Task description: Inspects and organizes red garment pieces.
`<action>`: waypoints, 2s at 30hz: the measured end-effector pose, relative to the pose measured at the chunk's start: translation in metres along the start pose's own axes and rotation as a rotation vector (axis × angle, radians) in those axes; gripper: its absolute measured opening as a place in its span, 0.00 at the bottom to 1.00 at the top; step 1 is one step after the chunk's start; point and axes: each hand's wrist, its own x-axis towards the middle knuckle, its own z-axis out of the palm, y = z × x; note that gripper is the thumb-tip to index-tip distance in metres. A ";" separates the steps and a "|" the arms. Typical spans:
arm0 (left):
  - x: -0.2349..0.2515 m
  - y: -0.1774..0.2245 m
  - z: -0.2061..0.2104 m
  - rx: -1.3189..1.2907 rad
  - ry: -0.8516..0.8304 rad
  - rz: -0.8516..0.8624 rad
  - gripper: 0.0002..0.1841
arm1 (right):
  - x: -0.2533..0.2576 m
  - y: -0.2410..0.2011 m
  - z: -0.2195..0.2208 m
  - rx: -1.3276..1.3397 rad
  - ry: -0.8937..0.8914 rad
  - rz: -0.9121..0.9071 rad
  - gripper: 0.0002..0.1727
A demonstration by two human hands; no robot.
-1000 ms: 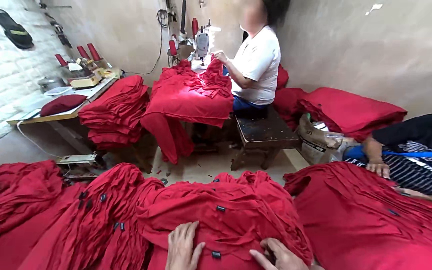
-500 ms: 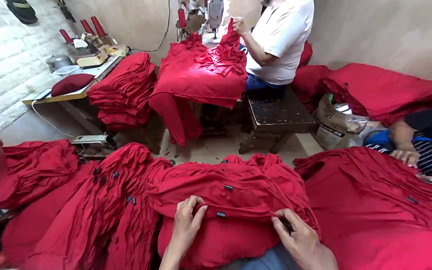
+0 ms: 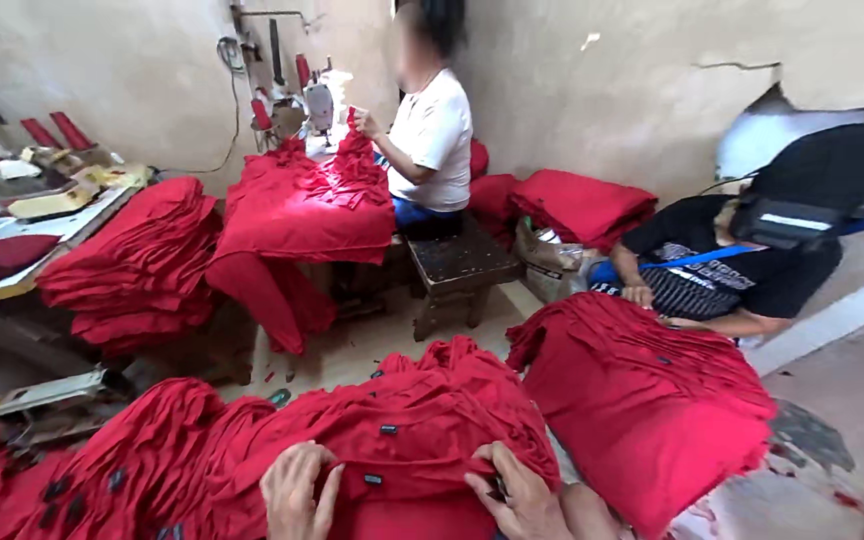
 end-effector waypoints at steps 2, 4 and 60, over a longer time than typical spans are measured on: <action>0.016 -0.008 0.002 0.022 0.016 0.063 0.12 | 0.003 0.004 0.000 -0.088 0.015 -0.121 0.13; 0.032 -0.017 0.006 0.039 0.000 0.107 0.14 | 0.011 0.009 0.003 -0.192 0.092 -0.212 0.06; -0.015 -0.028 -0.069 0.270 -0.383 0.386 0.21 | 0.029 0.006 -0.066 -0.323 -0.249 -0.378 0.18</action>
